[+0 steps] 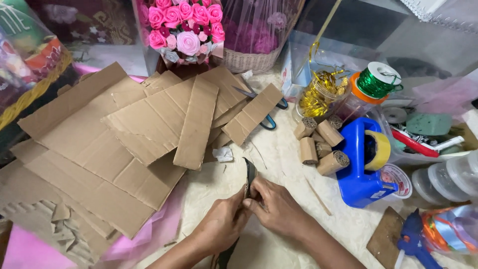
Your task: The person is cutting cardboard into strips and rolling them into small, tight cylinders for a handicraft project.
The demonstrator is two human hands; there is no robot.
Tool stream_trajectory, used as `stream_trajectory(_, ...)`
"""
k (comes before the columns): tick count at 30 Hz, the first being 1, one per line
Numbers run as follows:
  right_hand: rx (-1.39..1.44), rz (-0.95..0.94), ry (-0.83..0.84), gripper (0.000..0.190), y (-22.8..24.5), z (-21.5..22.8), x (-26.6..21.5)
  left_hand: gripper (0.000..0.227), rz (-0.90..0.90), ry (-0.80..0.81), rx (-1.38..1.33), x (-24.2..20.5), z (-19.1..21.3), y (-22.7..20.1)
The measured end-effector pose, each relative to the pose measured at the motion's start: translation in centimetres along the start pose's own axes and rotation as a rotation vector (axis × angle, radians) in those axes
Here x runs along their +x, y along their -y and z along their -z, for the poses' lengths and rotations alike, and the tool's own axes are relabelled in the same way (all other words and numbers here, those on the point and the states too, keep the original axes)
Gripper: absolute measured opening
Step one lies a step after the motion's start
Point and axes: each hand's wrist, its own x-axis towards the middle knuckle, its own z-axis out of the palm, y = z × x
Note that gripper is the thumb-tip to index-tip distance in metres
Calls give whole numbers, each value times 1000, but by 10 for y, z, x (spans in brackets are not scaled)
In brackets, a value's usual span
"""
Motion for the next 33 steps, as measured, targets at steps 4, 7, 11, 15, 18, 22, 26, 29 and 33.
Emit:
stream_trajectory(4,99,50,-33,31,-13,-10,1,13,-22,-6,-45,-3,4,2)
stream_trajectory(7,185,-19,3,28,-20,-9,-2,19,-26,-4,-84,0,6,11)
stream_trajectory(11,347,-18,-15,28,-18,-1,-11,30,-106,136,49,-1,20,17)
stream_trajectory(15,547,-108,-71,25,-13,-2,-17,31,-126,253,-94,-5,33,3)
stream_trajectory(18,857,-169,-59,23,-29,-14,-18,23,-142,369,-243,-6,44,-7)
stream_trajectory(22,998,-200,-55,22,-20,-8,-15,31,-123,341,-270,-2,36,13)
stream_trajectory(26,301,-99,14,35,6,9,-15,29,-96,102,-15,6,16,33)
stream_trajectory(29,31,-126,11,43,17,11,-15,14,-116,26,109,2,7,28)
stream_trajectory(33,75,26,-39,38,0,-2,-13,26,69,52,-9,-6,16,-5)
